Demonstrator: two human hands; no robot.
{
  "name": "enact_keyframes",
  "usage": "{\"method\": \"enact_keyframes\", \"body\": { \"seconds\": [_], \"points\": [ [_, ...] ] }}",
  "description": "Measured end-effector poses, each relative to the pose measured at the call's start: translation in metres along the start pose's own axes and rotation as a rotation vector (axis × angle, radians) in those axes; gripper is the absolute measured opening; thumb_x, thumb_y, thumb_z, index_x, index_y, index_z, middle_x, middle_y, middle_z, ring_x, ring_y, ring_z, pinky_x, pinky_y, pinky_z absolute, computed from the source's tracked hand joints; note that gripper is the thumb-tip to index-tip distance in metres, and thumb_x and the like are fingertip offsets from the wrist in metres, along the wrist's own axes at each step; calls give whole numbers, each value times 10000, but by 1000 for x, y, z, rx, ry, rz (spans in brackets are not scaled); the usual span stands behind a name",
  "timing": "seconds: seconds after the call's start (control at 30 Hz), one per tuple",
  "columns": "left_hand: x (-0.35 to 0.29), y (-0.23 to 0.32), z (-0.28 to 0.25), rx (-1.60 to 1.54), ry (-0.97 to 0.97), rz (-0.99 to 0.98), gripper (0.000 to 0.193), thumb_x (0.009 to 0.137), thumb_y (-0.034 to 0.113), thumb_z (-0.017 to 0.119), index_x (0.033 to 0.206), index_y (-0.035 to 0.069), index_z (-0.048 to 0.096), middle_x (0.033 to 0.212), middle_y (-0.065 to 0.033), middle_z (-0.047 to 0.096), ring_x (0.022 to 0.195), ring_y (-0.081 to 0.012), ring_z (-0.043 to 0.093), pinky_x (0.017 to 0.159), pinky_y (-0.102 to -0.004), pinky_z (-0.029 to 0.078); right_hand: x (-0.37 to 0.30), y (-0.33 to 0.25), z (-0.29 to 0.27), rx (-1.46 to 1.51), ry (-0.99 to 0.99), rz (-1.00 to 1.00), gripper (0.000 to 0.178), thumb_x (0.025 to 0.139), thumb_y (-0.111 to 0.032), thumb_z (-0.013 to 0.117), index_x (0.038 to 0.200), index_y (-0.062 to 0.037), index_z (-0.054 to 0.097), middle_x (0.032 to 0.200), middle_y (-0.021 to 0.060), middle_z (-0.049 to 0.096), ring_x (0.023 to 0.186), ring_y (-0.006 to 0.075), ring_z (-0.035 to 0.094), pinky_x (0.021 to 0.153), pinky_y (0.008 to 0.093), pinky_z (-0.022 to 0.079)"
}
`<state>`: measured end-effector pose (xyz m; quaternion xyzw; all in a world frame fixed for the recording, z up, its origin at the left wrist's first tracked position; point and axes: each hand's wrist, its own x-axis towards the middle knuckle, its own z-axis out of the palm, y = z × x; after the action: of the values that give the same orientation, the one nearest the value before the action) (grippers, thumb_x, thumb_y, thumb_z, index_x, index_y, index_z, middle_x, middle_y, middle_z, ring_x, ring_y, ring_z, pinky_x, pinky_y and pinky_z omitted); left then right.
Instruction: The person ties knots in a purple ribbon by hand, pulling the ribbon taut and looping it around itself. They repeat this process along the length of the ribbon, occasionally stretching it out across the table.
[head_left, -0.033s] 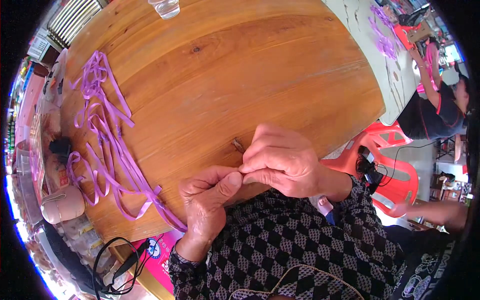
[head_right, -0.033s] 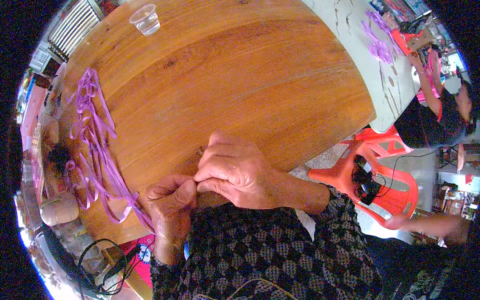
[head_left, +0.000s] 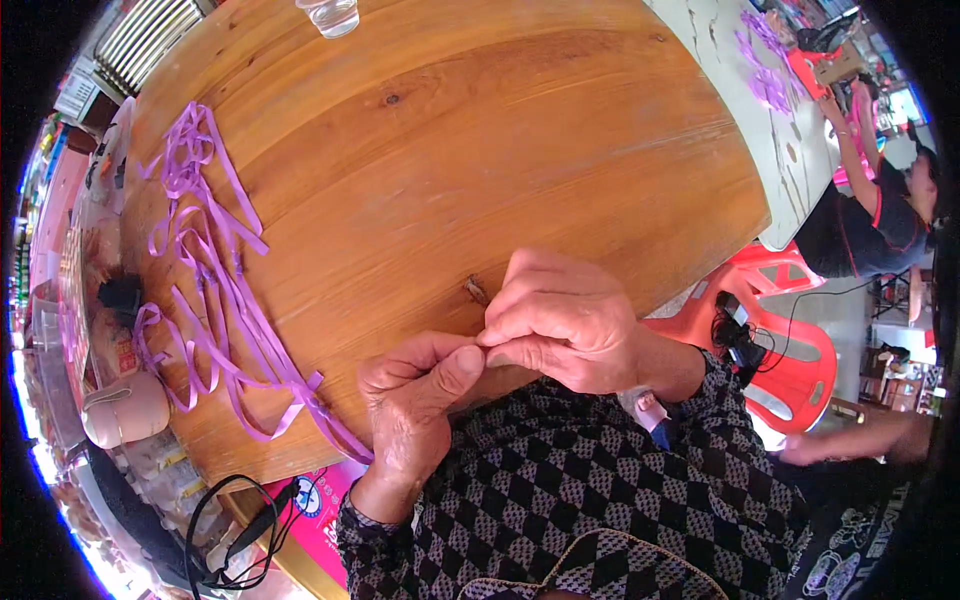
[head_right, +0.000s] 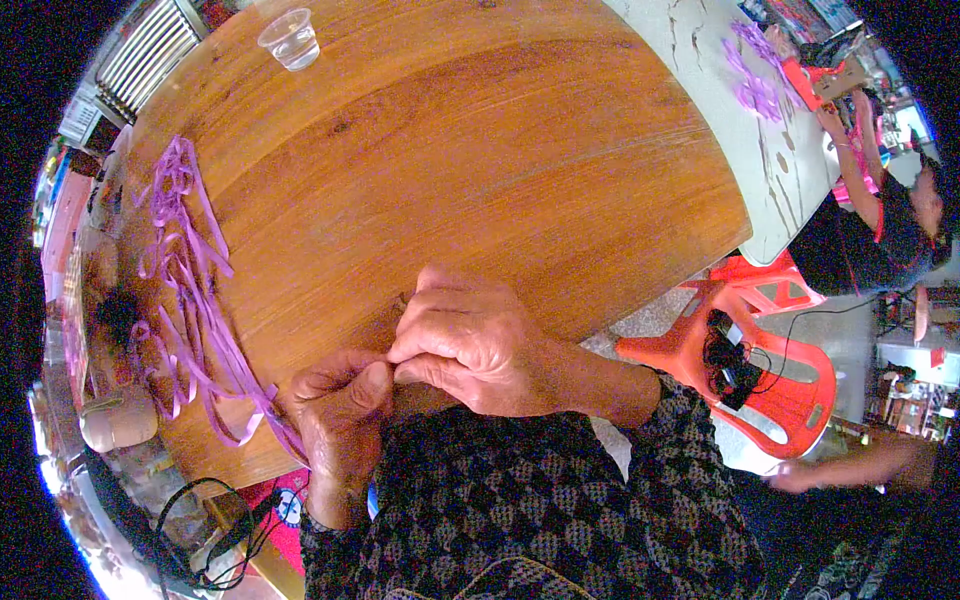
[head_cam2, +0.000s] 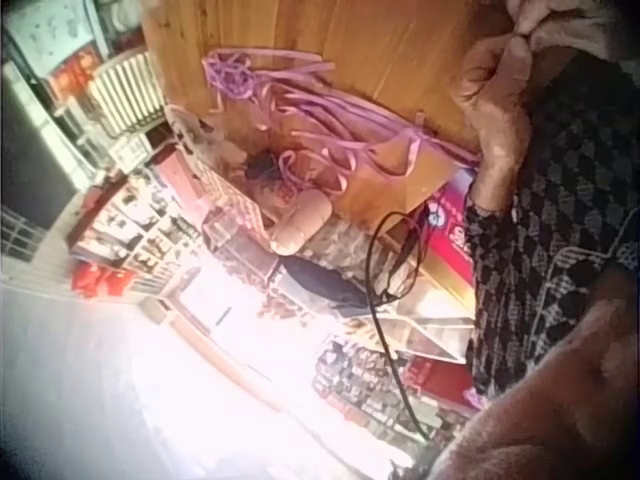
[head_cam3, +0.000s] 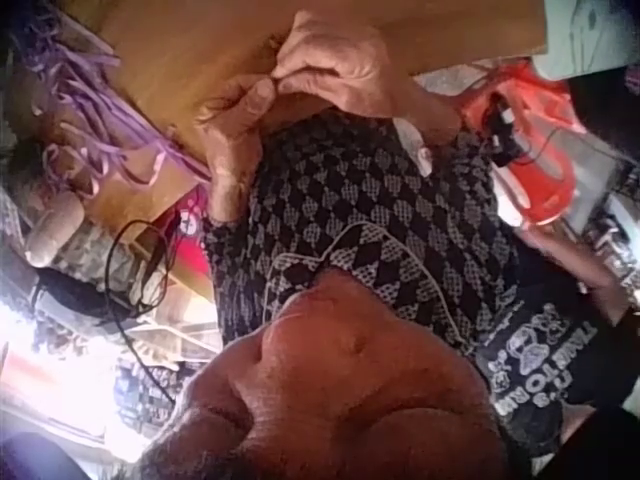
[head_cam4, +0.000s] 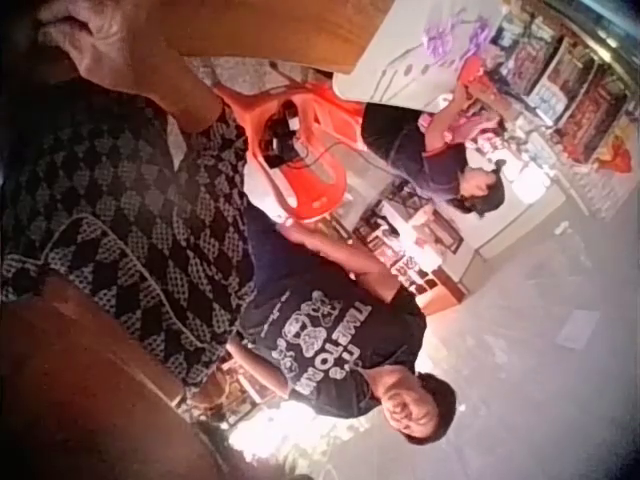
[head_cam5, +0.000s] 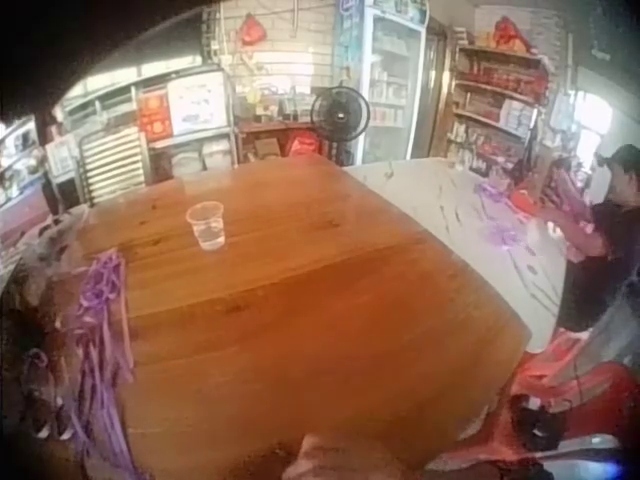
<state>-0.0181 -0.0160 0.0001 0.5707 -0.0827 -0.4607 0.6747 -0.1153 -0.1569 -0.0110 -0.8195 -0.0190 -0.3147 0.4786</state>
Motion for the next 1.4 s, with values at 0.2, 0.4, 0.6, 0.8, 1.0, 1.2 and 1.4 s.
{"method": "enact_keyframes", "body": {
  "seconds": [0.2, 0.4, 0.6, 0.8, 1.0, 1.2, 1.4],
  "points": [
    [-1, 2, -7, 122, -96, 26, 91, 780, 51, 655, 820, -31, 653, 756, -30, 629, 692, -83, 538, 657, -197, 424, -2, -3, -8, 107, -71, 129, 131, 690, 17, 686, 786, -26, 606, 763, 66, 593, 659, 195, 524, 575, 291, 410],
    [-1, -1, -5, 224, -98, 164, 89, 782, 51, 656, 821, -29, 651, 761, -35, 630, 692, -82, 539, 643, -190, 424, -6, -6, -9, 199, -82, 318, 124, 713, 49, 654, 784, -32, 591, 769, 50, 574, 704, 166, 528, 621, 267, 409],
    [-3, 2, -5, 278, -17, 109, 69, 716, 28, 659, 770, -16, 660, 710, -55, 633, 633, -130, 556, 613, -236, 447, -13, -1, -7, 206, -63, 324, 132, 712, 30, 667, 801, -29, 589, 798, 62, 580, 718, 169, 535, 633, 270, 422],
    [0, -5, -8, 267, -36, 149, 77, 789, 57, 649, 815, -16, 648, 734, -17, 609, 666, -75, 519, 607, -190, 409, -7, -1, -11, 111, -71, 243, 209, 707, -73, 719, 874, -21, 604, 800, 58, 592, 702, 183, 537, 618, 286, 430],
    [2, -3, -3, 230, -75, 212, 66, 791, 45, 643, 812, -17, 646, 724, -9, 602, 655, -73, 516, 600, -188, 408, -6, 4, -9, 48, -83, 123, 188, 690, -55, 725, 826, -26, 598, 748, 62, 589, 647, 192, 531, 548, 293, 412],
    [-2, -6, -10, 235, -72, 178, 81, 790, 60, 650, 812, -18, 645, 693, 2, 581, 633, -65, 503, 559, -187, 398, -16, -2, -10, 194, -34, 367, 125, 687, 27, 679, 691, -27, 566, 682, 59, 562, 610, 142, 508, 507, 262, 371],
    [-1, -12, -14, 269, -181, 220, 95, 801, 68, 641, 814, -26, 637, 695, 14, 565, 628, -55, 489, 554, -189, 394, -17, -14, -12, 365, -4, 612, 93, 705, 40, 633, 672, 0, 556, 636, 28, 513, 571, 89, 437, 494, 224, 298]
  ]
}}
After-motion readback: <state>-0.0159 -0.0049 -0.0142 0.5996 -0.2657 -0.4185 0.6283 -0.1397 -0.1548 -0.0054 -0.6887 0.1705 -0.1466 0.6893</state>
